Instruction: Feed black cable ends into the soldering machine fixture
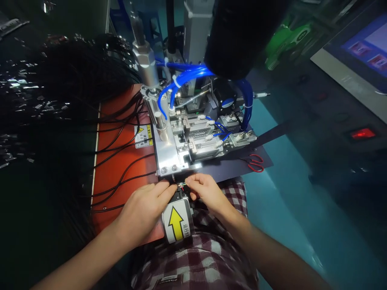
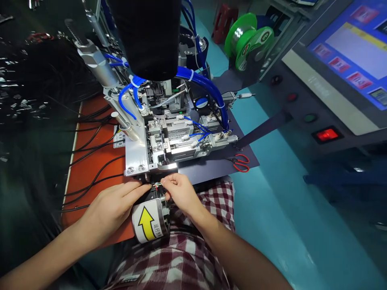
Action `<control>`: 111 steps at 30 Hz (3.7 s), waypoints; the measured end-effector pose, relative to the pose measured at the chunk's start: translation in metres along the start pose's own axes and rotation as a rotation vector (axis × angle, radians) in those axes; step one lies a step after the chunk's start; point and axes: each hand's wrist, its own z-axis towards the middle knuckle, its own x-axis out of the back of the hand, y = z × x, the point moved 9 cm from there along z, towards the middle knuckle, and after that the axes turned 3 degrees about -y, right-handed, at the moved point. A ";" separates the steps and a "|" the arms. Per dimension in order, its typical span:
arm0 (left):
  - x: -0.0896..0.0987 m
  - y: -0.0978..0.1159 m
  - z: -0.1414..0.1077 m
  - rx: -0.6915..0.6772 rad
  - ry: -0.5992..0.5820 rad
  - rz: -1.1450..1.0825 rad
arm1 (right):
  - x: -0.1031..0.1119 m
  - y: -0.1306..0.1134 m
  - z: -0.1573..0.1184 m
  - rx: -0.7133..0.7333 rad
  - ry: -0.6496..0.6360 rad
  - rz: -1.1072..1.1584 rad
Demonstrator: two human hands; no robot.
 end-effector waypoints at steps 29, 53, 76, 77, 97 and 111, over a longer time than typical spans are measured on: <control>0.001 0.000 -0.001 -0.012 0.040 -0.038 | -0.005 0.001 -0.006 0.077 -0.042 -0.030; -0.013 0.001 -0.012 0.117 -0.159 0.060 | -0.017 0.007 -0.002 -0.016 -0.124 0.289; -0.018 -0.002 -0.015 0.159 -0.059 -0.102 | -0.012 0.002 -0.002 0.200 0.003 0.024; -0.020 -0.003 -0.017 0.169 -0.074 -0.107 | -0.012 0.003 -0.002 0.229 0.016 0.016; -0.014 -0.006 -0.089 0.496 -0.056 0.128 | -0.015 0.002 -0.004 0.268 -0.026 0.033; -0.011 0.001 -0.087 0.469 0.003 0.245 | 0.015 0.020 -0.005 0.185 0.127 0.240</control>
